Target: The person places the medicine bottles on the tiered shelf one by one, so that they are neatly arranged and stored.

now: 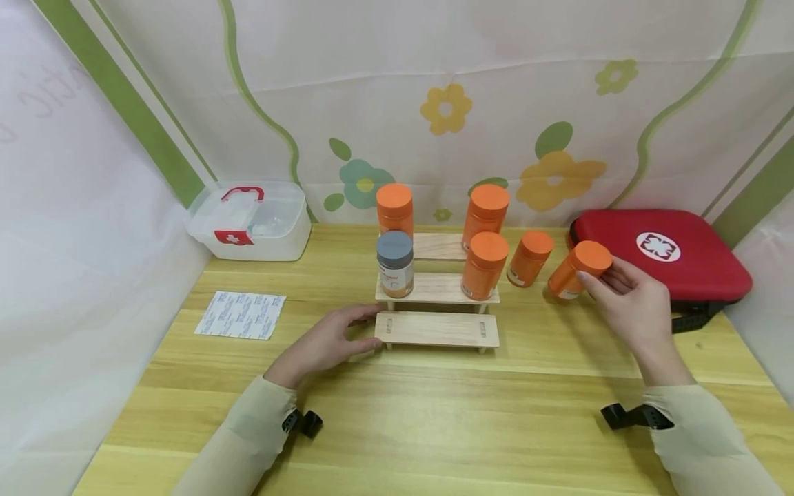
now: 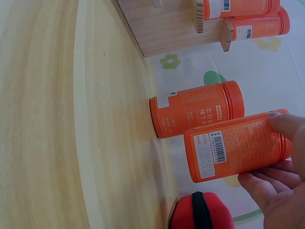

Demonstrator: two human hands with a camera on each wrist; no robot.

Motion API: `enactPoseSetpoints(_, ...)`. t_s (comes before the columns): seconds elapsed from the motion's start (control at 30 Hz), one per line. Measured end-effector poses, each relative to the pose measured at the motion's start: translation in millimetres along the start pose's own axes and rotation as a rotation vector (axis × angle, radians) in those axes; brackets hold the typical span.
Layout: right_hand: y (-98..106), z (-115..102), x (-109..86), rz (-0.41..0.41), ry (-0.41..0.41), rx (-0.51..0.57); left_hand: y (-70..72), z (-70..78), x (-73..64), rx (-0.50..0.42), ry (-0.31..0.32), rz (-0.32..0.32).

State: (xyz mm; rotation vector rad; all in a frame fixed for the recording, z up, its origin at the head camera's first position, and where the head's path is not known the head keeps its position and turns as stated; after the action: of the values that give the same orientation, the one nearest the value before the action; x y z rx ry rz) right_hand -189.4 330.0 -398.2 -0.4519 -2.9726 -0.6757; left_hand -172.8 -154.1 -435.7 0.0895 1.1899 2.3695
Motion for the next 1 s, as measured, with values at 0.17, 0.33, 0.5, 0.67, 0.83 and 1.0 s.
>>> enactPoseSetpoints(0.17,1.6,-1.2,-4.4,-0.012,-0.002,0.004,-0.1,-0.4,0.8,0.004,0.011,-0.002)
enactPoseSetpoints(0.33,1.7,-3.8,-9.4,-0.016,0.03,0.022,0.1,-0.7,1.0,0.009,0.022,-0.001)
enactPoseSetpoints(0.5,-0.4,-8.7,-16.8,-0.029,0.063,0.051,0.5,0.0,0.4,-0.002,0.019,-0.006)
enactPoseSetpoints(0.67,-4.3,-15.1,-24.5,-0.039,0.084,0.053,0.7,-1.0,0.1,-0.008,0.02,-0.005)
enactPoseSetpoints(0.83,-6.8,-20.5,-31.0,-0.055,0.099,0.051,0.6,-2.5,0.1,-0.008,0.019,-0.002)
enactPoseSetpoints(1.0,-8.0,-24.4,-37.1,-0.051,0.118,0.06,0.5,-2.7,0.6,-0.006,0.01,0.0)
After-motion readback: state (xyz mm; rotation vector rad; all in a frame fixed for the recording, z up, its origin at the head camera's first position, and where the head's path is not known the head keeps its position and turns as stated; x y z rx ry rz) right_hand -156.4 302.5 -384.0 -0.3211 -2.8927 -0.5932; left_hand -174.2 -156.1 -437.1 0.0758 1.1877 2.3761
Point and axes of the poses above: each hand's wrist, its own x-axis towards the middle knuckle, its own y-axis out of the back of the hand, z = x × y, the point moved 5 cm from there along x, towards the middle knuckle, and after that the axes turned 10 degrees about x, right-handed, at the moved point
